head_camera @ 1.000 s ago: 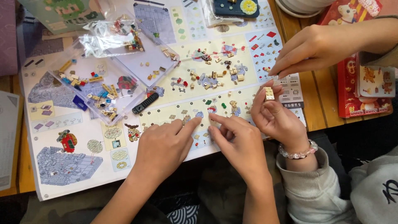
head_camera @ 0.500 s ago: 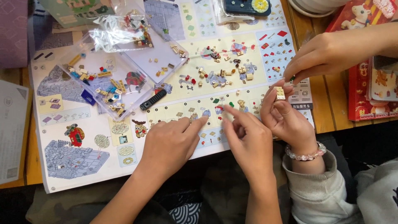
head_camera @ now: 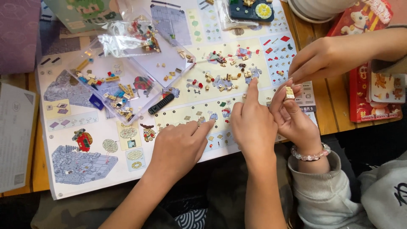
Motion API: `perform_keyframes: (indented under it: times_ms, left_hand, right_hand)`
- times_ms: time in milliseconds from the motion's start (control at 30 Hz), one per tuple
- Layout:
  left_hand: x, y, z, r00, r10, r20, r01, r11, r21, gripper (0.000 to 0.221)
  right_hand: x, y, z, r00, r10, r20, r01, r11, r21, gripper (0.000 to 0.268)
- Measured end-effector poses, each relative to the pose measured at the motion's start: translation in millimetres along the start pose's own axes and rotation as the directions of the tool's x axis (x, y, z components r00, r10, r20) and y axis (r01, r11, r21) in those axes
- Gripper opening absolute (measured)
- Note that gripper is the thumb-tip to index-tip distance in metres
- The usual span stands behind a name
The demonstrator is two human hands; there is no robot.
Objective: Assembling a miniature building block set by following an instruction manual on a table.
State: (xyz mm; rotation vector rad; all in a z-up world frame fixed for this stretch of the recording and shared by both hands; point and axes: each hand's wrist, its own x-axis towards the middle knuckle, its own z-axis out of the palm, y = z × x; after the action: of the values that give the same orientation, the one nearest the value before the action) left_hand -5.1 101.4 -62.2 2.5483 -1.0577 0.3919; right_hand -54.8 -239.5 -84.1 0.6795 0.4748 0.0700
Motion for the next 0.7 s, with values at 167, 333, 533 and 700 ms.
perform_keyframes:
  times_ms: [167,333,533,700]
  left_hand:
    - [-0.2,-2.8,-0.9,0.999,0.014,0.051,-0.012,0.999,-0.035,0.025]
    - [0.3,-3.2,-0.6,0.998,0.054,0.025,-0.053,0.998,-0.021,0.019]
    - [2.4,0.0,-3.8,0.998,0.013,0.059,-0.011,0.999,-0.045,0.026]
    - [2.2,1.3,-3.6,0.999,-0.009,0.042,0.011,0.999,-0.039,0.026]
  right_hand:
    - [-39.4,-181.5,40.2,0.992,-0.045,-0.122,0.08,0.952,0.294,0.027]
    - [-64.7,-265.3,93.9,0.968,-0.041,-0.249,0.177,0.813,0.555,0.028]
    - [-79.1,-275.8,151.4,0.917,0.026,-0.398,0.323,0.539,0.778,0.029]
    - [-56.4,-152.7,170.6,0.858,0.131,-0.496,0.452,0.262,0.852,0.03]
